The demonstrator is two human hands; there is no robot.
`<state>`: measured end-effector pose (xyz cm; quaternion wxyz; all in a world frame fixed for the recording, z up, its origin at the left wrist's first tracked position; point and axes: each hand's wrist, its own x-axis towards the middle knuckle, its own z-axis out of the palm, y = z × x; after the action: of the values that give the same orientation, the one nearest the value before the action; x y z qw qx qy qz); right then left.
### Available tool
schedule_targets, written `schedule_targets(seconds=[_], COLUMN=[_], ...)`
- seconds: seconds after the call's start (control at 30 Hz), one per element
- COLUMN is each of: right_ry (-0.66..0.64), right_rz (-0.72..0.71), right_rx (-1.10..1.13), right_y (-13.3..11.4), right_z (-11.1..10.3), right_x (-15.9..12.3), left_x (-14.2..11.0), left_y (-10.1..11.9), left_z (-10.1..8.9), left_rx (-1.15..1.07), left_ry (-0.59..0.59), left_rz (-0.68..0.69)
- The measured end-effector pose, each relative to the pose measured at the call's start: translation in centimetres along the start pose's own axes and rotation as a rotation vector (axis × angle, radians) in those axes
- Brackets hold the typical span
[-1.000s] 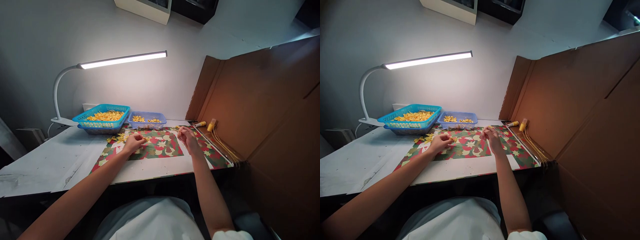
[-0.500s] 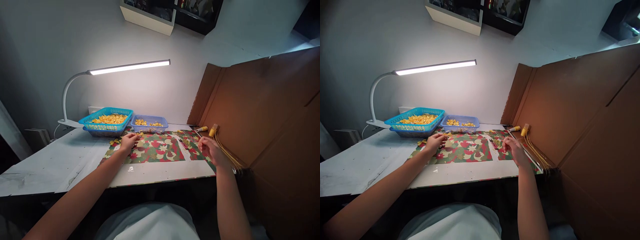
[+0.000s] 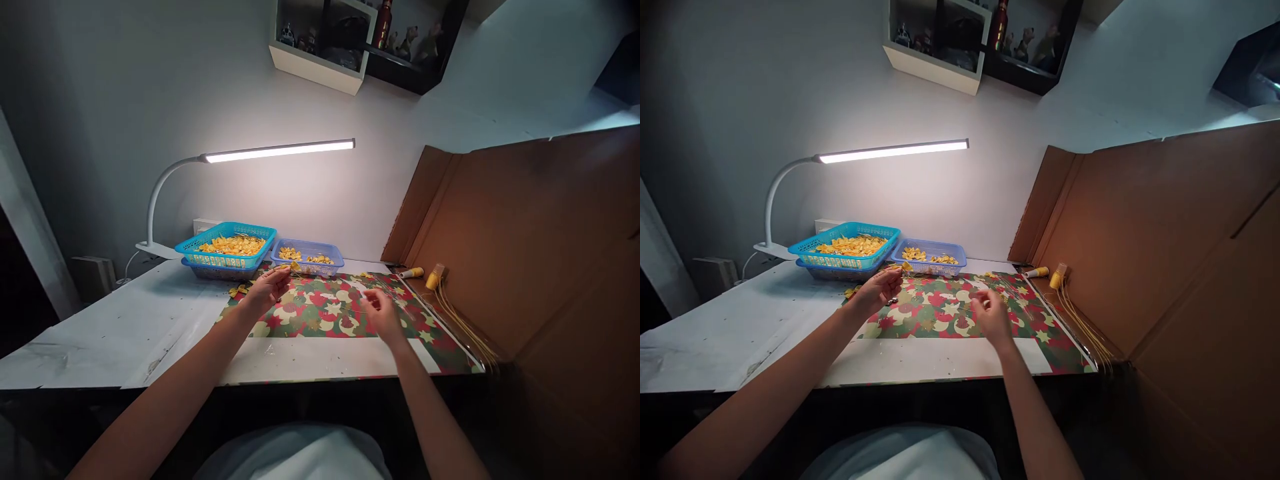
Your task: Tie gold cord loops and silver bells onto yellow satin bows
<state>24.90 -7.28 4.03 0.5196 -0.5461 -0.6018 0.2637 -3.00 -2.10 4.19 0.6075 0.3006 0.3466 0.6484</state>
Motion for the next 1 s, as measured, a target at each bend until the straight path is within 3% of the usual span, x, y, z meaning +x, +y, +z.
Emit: schedule_targets(seconds=[0.1, 0.17, 0.27, 0.37, 0.43, 0.83, 1.0], right_ry=[-0.524, -0.652, -0.5, -0.277, -0.206, -0.157, -0.17], right_rz=[0.283, 0.517, 0.742, 0.7, 0.631, 0.569, 0.605], right_rx=[0.473, 0.765, 1.099, 1.334, 1.409, 1.475, 1.434], right_y=[-2.3, -3.3, -4.1, -4.1, -3.9, -3.3, -2.4], right_z=[5.3, 8.7, 12.3, 13.5, 13.4, 12.7, 12.7], right_x=[-2.0, -2.6, -1.9, -0.4, 0.4, 0.5, 0.8], left_x=[-0.6, -1.1, -1.6, -1.5, -1.2, -0.5, -0.4], left_y=[-0.1, -0.1, -0.2, -0.3, -0.4, -1.4, -1.6], left_z=[0.2, 0.5, 0.7, 0.7, 0.5, 0.0, 0.3], left_rx=[0.089, 0.108, 0.064, 0.041, 0.045, 0.163, 0.151], left_ry=[-0.027, -0.061, -0.108, -0.122, -0.114, -0.143, -0.169], left_rz=[0.05, 0.071, 0.059, 0.044, 0.039, 0.02, -0.066])
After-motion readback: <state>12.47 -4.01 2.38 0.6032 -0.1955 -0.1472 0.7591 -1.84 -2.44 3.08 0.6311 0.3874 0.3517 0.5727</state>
